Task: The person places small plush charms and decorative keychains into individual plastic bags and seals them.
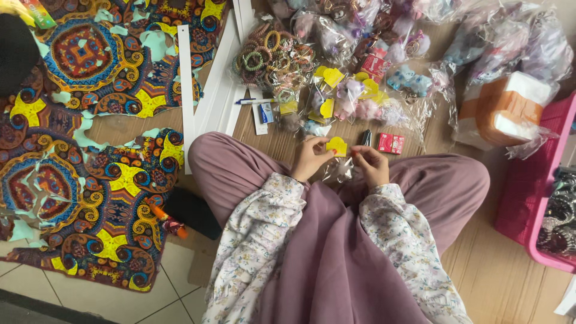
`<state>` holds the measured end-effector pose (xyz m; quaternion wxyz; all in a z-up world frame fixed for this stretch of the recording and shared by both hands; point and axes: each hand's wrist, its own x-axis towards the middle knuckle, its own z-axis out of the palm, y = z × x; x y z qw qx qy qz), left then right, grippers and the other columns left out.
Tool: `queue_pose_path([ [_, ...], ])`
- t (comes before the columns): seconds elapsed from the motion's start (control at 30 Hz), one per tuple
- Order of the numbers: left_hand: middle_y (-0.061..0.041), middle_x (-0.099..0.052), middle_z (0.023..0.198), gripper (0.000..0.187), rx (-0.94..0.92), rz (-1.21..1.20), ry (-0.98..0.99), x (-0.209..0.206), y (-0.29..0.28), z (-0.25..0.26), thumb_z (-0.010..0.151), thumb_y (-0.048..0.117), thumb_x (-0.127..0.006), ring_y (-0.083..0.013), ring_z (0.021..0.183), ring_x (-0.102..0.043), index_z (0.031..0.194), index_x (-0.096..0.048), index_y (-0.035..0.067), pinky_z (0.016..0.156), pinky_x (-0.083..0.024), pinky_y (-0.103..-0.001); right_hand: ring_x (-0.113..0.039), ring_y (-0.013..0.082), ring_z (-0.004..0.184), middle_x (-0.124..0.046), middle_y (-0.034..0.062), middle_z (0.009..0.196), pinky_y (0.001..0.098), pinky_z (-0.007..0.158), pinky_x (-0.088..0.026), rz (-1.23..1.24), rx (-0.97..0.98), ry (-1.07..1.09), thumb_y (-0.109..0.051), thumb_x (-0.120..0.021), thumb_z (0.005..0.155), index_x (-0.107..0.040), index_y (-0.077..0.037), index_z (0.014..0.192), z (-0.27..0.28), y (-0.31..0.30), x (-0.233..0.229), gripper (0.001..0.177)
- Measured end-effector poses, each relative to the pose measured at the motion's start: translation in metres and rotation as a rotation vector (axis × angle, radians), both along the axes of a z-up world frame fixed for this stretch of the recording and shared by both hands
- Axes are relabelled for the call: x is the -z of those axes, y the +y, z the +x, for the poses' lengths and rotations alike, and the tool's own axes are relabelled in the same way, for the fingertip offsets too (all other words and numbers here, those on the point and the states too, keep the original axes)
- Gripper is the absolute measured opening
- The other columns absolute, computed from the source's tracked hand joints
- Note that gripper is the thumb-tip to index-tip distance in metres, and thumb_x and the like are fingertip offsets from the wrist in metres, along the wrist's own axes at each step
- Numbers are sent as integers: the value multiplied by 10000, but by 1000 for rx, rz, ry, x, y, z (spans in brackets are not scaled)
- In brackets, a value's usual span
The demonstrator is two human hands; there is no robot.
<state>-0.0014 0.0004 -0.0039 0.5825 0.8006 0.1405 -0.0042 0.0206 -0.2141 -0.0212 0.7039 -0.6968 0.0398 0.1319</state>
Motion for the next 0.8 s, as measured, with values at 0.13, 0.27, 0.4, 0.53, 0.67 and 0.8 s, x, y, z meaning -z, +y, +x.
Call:
queue_pose_path([
  [0.13, -144, -716, 1002, 515, 38, -446, 51, -23, -4, -7, 746, 208, -876, -181, 908, -698, 1193, -709, 15, 858, -573, -286, -698, 121, 871, -761, 101, 941, 317, 820, -602, 4, 10, 15, -16, -740, 935, -764, -55, 1131, -1, -2, -8, 201],
  [0.27, -184, -730, 1004, 465, 37, -508, 72, -27, -4, -6, 802, 121, -839, -191, 885, -727, 1223, -692, -13, 802, -601, -299, -698, 126, 848, -750, 113, 938, 318, 804, -620, 53, 0, 84, -24, -724, 946, -713, -48, 1244, -2, 5, -24, 299],
  [0.4, -167, -749, 946, 394, 25, -513, 88, 0, -5, -4, 833, 98, -790, -189, 816, -747, 1208, -710, 10, 732, -617, -295, -713, 150, 818, -736, 137, 922, 329, 807, -636, 125, -20, 172, -29, -704, 949, -615, -49, 1377, -5, 4, -21, 438],
  [0.53, -156, -755, 974, 435, 10, -525, 108, 6, 0, -4, 821, 125, -834, -184, 828, -752, 1227, -709, 32, 738, -623, -272, -663, 106, 702, -730, 97, 855, 276, 601, -608, 22, 77, 207, -93, -816, 885, -735, -61, 1124, -1, 6, -20, 255],
  [0.67, -193, -748, 1044, 447, 41, -483, 108, -12, -4, -2, 799, 129, -844, -204, 868, -746, 1212, -718, 14, 721, -617, -289, -585, 77, 649, -692, 79, 842, 218, 488, -521, 47, 107, 212, -58, -807, 876, -747, -59, 1050, 0, 1, -6, 184],
  [0.8, -189, -739, 1090, 507, 71, -507, 125, -18, -3, 0, 774, 153, -863, -194, 893, -734, 1230, -701, 3, 744, -620, -294, -499, 81, 516, -546, 38, 836, 211, 340, -443, 178, 162, 274, -55, -789, 896, -716, -53, 1055, 0, 7, -25, 175],
])
